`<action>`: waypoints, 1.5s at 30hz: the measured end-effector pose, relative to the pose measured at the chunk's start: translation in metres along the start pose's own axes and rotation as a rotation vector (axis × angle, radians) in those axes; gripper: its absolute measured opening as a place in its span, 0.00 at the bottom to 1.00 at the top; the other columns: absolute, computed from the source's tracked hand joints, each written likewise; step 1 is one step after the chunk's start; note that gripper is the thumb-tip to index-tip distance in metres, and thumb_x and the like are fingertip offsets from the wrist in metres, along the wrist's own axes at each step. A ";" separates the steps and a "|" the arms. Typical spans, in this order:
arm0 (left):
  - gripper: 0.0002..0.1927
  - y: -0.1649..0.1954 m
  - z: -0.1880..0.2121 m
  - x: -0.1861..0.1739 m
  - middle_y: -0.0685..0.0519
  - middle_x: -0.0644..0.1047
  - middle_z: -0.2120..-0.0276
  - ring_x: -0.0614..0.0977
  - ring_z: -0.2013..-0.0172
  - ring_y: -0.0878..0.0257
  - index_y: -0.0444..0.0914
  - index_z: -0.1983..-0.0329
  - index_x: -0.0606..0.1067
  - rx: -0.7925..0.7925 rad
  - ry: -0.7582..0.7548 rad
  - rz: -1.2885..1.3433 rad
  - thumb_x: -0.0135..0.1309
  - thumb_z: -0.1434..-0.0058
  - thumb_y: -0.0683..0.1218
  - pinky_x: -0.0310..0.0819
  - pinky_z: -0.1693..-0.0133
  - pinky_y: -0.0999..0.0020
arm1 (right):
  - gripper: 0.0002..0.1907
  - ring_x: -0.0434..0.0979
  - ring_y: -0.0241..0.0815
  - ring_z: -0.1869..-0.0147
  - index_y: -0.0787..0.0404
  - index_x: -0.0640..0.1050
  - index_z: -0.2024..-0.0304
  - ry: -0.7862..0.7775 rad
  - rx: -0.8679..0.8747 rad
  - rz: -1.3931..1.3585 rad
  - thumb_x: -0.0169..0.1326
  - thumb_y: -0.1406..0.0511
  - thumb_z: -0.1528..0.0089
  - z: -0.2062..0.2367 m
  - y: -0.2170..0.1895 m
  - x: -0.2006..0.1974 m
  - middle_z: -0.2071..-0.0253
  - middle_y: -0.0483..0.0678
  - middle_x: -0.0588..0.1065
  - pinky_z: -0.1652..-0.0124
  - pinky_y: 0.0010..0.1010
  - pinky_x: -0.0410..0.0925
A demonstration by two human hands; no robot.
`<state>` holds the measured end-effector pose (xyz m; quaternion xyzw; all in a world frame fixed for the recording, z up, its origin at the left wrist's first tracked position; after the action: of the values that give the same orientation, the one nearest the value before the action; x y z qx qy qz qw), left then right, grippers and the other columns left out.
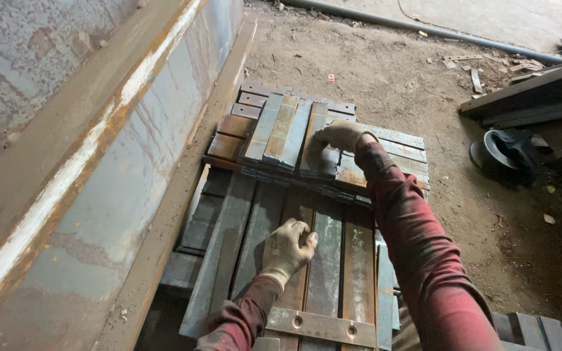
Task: The person sits at a low work stand in a metal workshop and sorts flat steel bars and plates, aligning them edge to edge using a try square and marking positions with a scribe. They stack aligned bars, briefly stand and walk across the workshop, then return to arranging and squaring more bars on the stand.
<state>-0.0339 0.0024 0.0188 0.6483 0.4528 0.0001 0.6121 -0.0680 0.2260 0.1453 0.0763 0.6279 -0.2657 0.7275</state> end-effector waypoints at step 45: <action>0.14 0.019 0.015 -0.012 0.49 0.81 0.71 0.84 0.68 0.52 0.40 0.72 0.80 0.130 0.003 0.029 0.63 0.44 0.55 0.77 0.64 0.59 | 0.07 0.76 0.28 0.59 0.69 0.80 0.57 0.631 -0.001 -0.948 0.57 0.69 0.31 0.268 -0.047 0.226 0.63 0.45 0.80 0.58 0.22 0.70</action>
<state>-0.0218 -0.0136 0.0370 0.6931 0.4436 -0.0195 0.5678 0.1597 0.0014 -0.0063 -0.1382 0.7806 -0.5273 0.3058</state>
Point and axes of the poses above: each hand's wrist, its own z-axis away from the middle knuckle, its own x-axis out of the palm, y = z × x, the point moved 2 cm from there along -z, towards the middle knuckle
